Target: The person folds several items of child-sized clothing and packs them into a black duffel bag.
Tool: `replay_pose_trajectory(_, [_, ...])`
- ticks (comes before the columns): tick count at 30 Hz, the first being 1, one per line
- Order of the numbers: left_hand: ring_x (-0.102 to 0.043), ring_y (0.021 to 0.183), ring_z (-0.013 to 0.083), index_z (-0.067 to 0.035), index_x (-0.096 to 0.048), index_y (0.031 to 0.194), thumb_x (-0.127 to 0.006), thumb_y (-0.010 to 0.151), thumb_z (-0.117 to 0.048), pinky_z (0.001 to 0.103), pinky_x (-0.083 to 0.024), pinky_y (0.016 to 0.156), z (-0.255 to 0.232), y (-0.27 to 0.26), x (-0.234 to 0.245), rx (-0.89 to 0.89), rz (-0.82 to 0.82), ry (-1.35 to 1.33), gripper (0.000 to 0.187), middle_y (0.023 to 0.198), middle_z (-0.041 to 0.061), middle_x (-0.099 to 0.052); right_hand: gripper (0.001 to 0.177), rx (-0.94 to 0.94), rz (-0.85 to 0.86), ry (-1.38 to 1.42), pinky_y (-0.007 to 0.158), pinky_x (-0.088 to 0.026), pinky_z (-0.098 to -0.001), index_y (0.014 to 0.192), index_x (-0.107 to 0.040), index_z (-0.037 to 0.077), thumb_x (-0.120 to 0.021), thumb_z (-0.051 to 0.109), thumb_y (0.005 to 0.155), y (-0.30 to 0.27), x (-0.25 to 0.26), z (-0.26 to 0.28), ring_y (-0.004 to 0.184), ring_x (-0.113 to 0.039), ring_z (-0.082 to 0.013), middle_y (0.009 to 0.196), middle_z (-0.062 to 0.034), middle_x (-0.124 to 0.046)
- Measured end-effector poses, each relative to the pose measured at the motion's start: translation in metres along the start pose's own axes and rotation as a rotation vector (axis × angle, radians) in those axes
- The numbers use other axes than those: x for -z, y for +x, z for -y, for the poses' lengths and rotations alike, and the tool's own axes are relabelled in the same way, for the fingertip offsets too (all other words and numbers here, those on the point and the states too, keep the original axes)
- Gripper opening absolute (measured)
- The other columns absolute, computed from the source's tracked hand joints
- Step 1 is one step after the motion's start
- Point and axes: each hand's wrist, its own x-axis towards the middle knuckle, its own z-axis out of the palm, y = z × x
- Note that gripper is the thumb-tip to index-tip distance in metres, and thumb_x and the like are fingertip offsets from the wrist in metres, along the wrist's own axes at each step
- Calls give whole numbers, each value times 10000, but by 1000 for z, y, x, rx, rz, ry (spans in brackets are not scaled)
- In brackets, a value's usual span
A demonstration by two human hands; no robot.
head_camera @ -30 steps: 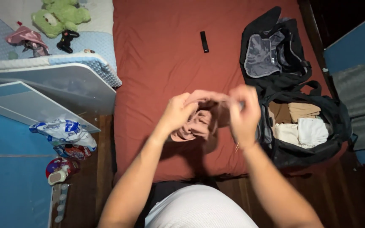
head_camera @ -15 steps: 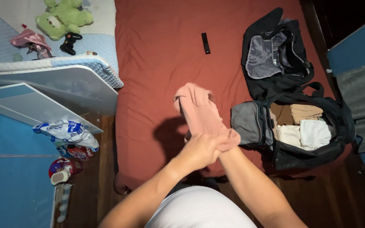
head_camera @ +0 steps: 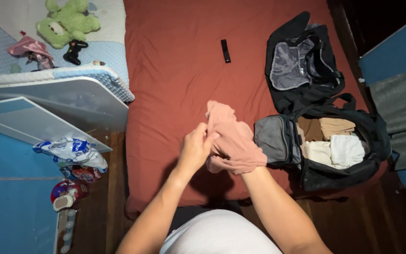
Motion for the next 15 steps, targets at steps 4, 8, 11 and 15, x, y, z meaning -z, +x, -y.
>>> replay_pose_trajectory(4, [-633,769,464,-16,-546,893,-697,961,-187,511,-499,632,-9,-7,4,84,211,139,239,791,234,-642,254,36,31,-5,805,-511,-342,1176,-558,44,-532,27,924,-36,37,-5,981,-600,-221,1082,-103,-589])
replay_pose_trajectory(8, [-631,783,479,-27,-559,894,-684,975,-191,551,-477,638,-18,-13,6,33,417,221,222,809,225,-665,268,72,56,-7,828,-512,-347,1192,-558,37,-525,18,927,-63,46,-2,1003,-606,-231,1104,-106,-600])
replay_pose_trajectory(11, [-621,753,482,-12,-578,932,-730,912,-209,539,-465,607,-57,3,18,9,281,205,250,831,224,-653,278,111,86,-5,846,-513,-351,1204,-557,32,-519,11,930,12,13,19,1020,-610,-239,1121,-108,-608])
replay_pose_trajectory(15, [-630,709,397,10,-601,985,-751,864,-172,451,-493,608,-60,15,9,-43,116,13,265,856,190,-631,292,154,121,0,869,-514,-356,1221,-557,25,-512,1,933,44,-12,22,1043,-615,-249,1144,-111,-619])
